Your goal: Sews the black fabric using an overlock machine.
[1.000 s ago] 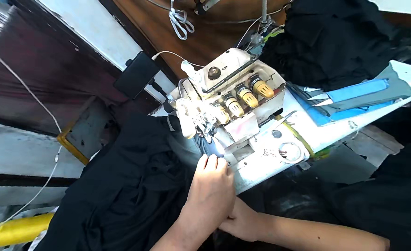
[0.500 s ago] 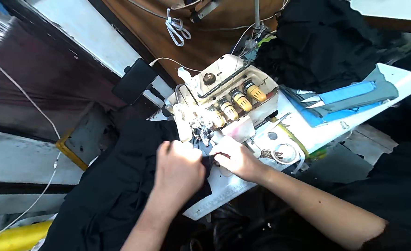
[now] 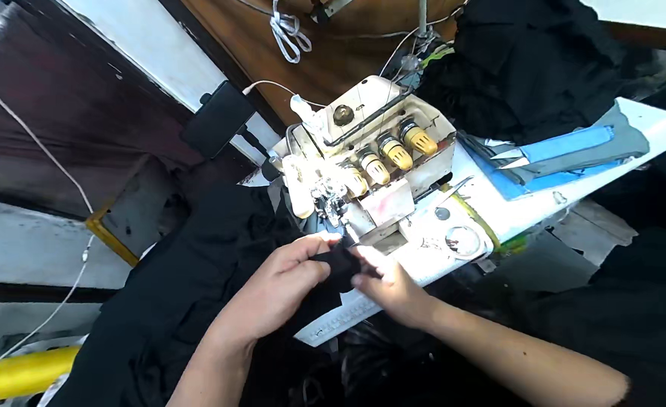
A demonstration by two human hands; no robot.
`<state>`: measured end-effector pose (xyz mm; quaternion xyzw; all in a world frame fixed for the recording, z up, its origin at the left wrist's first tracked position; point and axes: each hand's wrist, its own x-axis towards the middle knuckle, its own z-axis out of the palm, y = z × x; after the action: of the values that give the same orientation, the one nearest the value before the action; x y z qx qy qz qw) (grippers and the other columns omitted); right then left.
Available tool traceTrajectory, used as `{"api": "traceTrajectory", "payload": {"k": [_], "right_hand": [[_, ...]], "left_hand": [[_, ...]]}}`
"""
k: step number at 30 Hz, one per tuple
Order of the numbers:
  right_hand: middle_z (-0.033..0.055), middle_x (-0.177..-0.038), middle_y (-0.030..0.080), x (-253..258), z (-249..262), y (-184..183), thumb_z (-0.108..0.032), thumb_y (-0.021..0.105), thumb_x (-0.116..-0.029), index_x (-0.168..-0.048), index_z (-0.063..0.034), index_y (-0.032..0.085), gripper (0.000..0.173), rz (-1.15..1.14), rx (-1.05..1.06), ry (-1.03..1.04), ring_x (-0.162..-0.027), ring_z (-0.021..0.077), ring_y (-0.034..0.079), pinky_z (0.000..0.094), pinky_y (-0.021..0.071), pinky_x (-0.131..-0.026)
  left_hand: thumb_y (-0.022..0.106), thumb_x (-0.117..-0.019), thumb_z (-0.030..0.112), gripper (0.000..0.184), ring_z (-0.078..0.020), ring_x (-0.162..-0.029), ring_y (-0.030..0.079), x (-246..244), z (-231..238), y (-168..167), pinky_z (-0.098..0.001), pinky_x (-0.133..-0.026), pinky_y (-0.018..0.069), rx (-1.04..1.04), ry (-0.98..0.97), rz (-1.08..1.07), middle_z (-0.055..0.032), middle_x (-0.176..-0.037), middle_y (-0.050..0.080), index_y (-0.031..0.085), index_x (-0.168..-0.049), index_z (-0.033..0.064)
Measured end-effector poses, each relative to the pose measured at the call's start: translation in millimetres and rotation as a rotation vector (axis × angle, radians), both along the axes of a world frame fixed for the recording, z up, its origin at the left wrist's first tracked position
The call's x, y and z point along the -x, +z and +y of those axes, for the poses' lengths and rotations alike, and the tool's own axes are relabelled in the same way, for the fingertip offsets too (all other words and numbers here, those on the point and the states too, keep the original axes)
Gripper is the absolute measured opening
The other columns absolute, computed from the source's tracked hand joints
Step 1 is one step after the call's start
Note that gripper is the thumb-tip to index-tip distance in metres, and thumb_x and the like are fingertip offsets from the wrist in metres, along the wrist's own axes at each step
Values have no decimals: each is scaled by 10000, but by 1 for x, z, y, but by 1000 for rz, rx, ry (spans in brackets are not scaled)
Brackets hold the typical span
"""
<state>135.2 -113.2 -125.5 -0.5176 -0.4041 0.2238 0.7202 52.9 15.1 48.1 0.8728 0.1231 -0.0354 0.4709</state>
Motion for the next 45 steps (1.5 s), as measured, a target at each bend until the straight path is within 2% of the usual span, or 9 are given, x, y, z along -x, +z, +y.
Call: {"api": "traceTrajectory", "payload": {"k": [6,10,15,22,26,31,35,38,45], "right_hand": [[173,-1188,683,41,6,-4,-161,641,-962,-1289,142,550,455,59,-75,271,-1125,59,641,239,510,-998],[163,-1159,693,44,4,-18,-136,630,-953,-1245,120,601,390,28,-69,184,-1093,58,649,240,513,-983],[159,-979,682,1,18,-3,-145,638,-912,-1065,57,686,258,-267,57,-501,-876,152,650,255,540,-792],[170,-871,693,-48,41,15,-78,626,-901,-898,29,724,145,-700,125,-560,-824,299,712,425,596,-725],[152,-839,663,-55,27,13,-111,600,-922,-898,21,721,180,-716,193,-572,-739,270,680,403,579,-661],[135,-867,689,-24,7,-10,-126,574,-922,-906,20,700,194,-466,132,-482,-773,162,666,272,553,-701],[189,-995,722,10,3,1,-186,707,-896,-1085,75,688,323,-259,155,173,-960,227,703,403,561,-873],[199,-1096,708,19,-8,35,-133,687,-939,-1157,97,674,317,-169,297,473,-1045,182,659,317,488,-965],[193,-1161,698,23,-5,20,-132,647,-942,-1208,93,653,348,-162,268,429,-1104,161,635,271,448,-995]], "left_hand": [[446,-959,110,297,-240,-1436,452,0,-29,-9,-393,-1186,330,-274,-163,190,-212,-1391,607,684,-897,-57],[434,-953,116,294,-240,-1480,405,12,-22,-25,-386,-1226,267,-253,-171,101,-222,-1452,567,654,-841,-43],[484,-861,165,197,19,-813,652,19,15,-12,-197,-741,551,208,283,-105,100,-848,693,675,-867,210],[541,-813,170,154,15,-756,647,17,33,-16,-176,-714,538,471,262,-84,80,-776,678,680,-795,234],[476,-847,136,279,29,-1088,631,17,18,-18,-214,-948,511,188,64,-60,80,-1127,727,736,-947,143],[441,-867,102,248,-45,-1297,536,7,11,-17,-275,-1105,413,-92,-143,-31,-49,-1251,683,673,-801,42],[499,-913,129,265,-323,-1342,559,4,-20,-23,-519,-1141,384,-446,-253,14,-187,-1205,712,707,-826,-11],[537,-913,172,249,-459,-1384,497,7,-42,-40,-705,-1096,325,-673,-273,80,-245,-1305,662,719,-877,5],[588,-848,224,216,-448,-1299,588,8,-48,-59,-681,-989,440,-990,-254,-31,-261,-1291,670,724,-804,63]]}}
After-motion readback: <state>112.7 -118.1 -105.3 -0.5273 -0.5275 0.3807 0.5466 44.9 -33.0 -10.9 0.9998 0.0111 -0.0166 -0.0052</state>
